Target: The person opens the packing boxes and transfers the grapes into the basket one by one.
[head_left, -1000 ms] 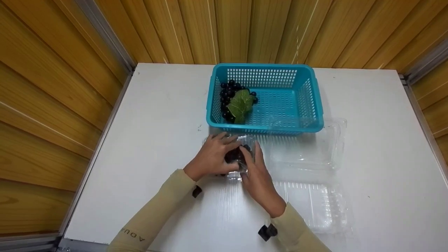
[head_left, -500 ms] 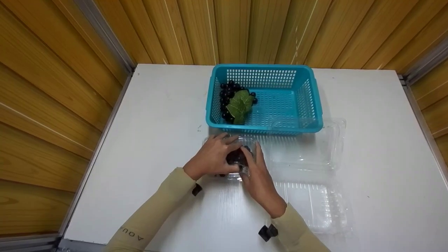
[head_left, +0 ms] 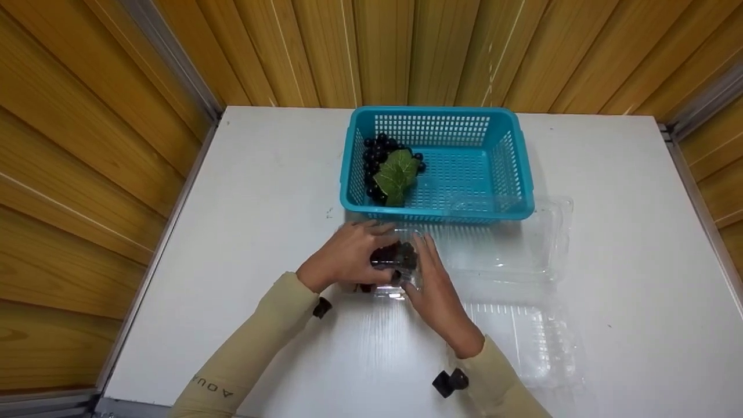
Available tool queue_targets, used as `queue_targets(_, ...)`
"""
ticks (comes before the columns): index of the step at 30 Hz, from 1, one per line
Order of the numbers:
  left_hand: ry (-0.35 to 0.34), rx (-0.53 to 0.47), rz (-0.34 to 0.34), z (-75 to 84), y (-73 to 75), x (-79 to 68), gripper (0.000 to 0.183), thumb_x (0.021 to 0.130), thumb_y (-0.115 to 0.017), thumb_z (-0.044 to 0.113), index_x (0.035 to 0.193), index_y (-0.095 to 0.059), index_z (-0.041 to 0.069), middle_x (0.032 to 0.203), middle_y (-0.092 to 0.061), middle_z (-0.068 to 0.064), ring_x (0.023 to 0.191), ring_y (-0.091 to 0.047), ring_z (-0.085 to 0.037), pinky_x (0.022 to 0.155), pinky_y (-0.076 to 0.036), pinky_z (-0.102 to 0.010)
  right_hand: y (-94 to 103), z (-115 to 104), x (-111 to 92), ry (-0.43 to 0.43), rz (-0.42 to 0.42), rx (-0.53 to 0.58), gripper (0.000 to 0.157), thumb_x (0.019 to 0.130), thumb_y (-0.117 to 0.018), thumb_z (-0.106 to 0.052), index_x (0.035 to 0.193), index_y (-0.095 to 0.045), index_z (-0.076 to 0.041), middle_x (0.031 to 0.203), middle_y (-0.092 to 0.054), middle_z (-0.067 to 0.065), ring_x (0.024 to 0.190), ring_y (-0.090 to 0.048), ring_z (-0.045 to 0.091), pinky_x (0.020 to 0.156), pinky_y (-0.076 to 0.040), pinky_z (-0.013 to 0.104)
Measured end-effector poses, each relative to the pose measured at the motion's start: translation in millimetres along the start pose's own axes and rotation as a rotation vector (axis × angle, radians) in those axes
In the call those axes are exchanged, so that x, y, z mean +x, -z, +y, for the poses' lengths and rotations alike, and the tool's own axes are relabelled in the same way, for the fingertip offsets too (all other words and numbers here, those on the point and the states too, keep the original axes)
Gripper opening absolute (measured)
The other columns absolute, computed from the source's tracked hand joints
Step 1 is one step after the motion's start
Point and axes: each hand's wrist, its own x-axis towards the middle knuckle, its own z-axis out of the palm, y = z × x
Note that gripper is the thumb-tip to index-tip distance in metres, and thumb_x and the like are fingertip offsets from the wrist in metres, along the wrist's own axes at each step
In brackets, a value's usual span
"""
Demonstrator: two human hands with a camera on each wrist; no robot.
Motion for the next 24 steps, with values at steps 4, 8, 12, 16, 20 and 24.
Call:
queue_targets(4, -0.022, -0.046, 0.005, -1.3, 7.3, 0.9, 0.049, 0.080, -0.067, 0.043, 0.120, -0.069, 0.016, 0.136, -0.060, -0.001, 0.110, -0.060, -0.016, 0.087, -0.052, -0.037, 1.2, 0.6, 1.3, -0.015, 0.010, 0.025, 0.098, 0.083, -0.073, -0.003, 0.156, -0.007, -0.012, 0.162, -0.014, 0.014, 0.147, -0.024, 0.031, 0.113, -0.033, 0.048)
queue_targets(8, -0.018, -0.096, -0.027, -2.6, 14.8, 1.6, 0.041, 0.082, -0.067, 0.039, 0.115, -0.072, 0.015, 0.128, -0.065, -0.001, 0.098, -0.063, -0.016, 0.081, -0.052, -0.037, 2.4, 0.3, 1.9, -0.080, 0.000, 0.068, 0.106, 0.083, -0.075, -0.011, 0.156, 0.001, -0.018, 0.163, -0.015, 0.010, 0.148, -0.023, 0.027, 0.115, -0.031, 0.047)
queue_targets(12, -0.005, -0.152, -0.058, -3.8, 19.7, 1.7, 0.037, 0.085, -0.066, 0.036, 0.115, -0.072, 0.014, 0.123, -0.068, -0.003, 0.090, -0.066, -0.017, 0.072, -0.052, -0.034, 3.2, 0.2, 1.7, -0.098, -0.003, 0.080, 0.108, 0.085, -0.075, -0.018, 0.156, 0.006, -0.021, 0.163, -0.011, 0.008, 0.148, -0.021, 0.028, 0.116, -0.029, 0.049)
queue_targets(16, 0.002, -0.177, -0.075, -3.9, 23.7, 1.5, 0.035, 0.089, -0.063, 0.035, 0.115, -0.072, 0.015, 0.121, -0.069, -0.002, 0.095, -0.067, -0.015, 0.076, -0.054, -0.032, 2.9, 0.4, 0.9, -0.085, 0.011, 0.081, 0.109, 0.085, -0.074, -0.019, 0.156, 0.009, -0.016, 0.164, -0.007, 0.010, 0.148, -0.020, 0.031, 0.115, -0.030, 0.050)
queue_targets(20, 0.006, -0.181, -0.077, -4.1, 28.1, 2.3, 0.034, 0.093, -0.059, 0.034, 0.116, -0.071, 0.013, 0.119, -0.070, -0.002, 0.106, -0.067, -0.014, 0.090, -0.055, -0.034, 2.0, -0.3, -0.3, -0.108, -0.007, 0.080, 0.109, 0.086, -0.074, -0.021, 0.155, 0.010, -0.011, 0.164, -0.004, 0.013, 0.148, -0.018, 0.033, 0.115, -0.029, 0.051)
queue_targets(24, 0.033, -0.165, -0.081, -3.4, 32.2, 3.7, 0.036, 0.095, -0.056, 0.035, 0.120, -0.069, 0.012, 0.119, -0.070, -0.002, 0.107, -0.067, -0.015, 0.092, -0.054, -0.035, 1.5, -0.7, -0.5, -0.131, -0.036, 0.069, 0.107, 0.087, -0.073, -0.021, 0.155, 0.008, -0.007, 0.163, -0.004, 0.016, 0.149, -0.016, 0.034, 0.116, -0.027, 0.051)
